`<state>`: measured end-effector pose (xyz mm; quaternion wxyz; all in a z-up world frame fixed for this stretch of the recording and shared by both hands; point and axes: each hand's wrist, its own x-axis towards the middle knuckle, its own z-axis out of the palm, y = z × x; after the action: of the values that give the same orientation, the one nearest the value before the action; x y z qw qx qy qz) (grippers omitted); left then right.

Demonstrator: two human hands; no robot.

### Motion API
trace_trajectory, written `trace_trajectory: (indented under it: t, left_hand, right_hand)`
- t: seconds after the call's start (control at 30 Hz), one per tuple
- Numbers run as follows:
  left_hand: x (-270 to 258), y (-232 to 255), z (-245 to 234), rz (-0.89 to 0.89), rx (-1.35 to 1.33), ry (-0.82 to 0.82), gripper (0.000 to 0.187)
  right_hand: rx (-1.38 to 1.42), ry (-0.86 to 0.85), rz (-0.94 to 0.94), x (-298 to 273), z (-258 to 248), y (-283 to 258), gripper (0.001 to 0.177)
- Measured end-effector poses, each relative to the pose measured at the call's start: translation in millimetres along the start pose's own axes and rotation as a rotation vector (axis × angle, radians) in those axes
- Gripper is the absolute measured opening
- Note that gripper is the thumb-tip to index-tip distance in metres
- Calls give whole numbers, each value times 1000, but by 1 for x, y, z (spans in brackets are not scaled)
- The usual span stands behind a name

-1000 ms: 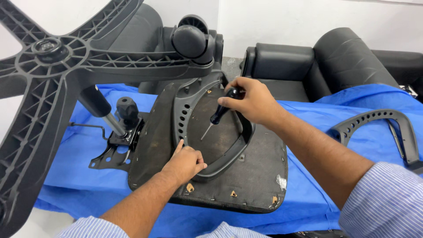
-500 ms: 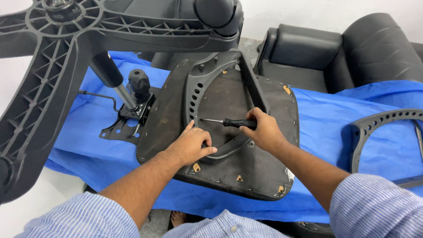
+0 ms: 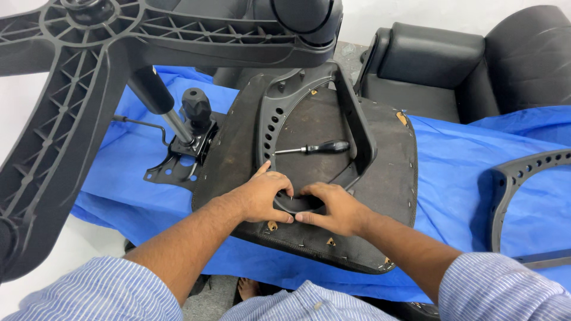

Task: The person uses a screwdriver to fasten screws into a black plastic frame component of a chair, securing it to the seat base. The person holds the frame steady with one hand while turning the screwdriver with the other.

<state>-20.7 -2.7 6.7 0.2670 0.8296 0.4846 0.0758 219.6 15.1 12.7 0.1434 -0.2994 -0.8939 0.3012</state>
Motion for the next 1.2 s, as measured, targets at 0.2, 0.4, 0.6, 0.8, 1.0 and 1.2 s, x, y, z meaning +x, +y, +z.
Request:
trace_trajectory:
  t: [0.2,0.4,0.6,0.8,1.0,1.2]
  left_hand:
    - [-1,0,3,-12,-20,35,38]
    - [15,6,15,-173,93,94,16]
    - [27,2,20,-167,186,7,17]
    - [25,2,31,-157,-5,292,20]
    - [7,13,36,-113,-264,713,13]
    - [-11,23,40,-260,-436,917,13]
  right_hand:
    - [129,-34,197,8,1,0,35]
    - [114,-36,284,13,8,2,25]
    - [137,-19,306,15,10,5,24]
    - [250,10,411,22,14,12,27]
    - [623,88,348,40,25,12,23]
    - [641,162,272,58,27,-4,20]
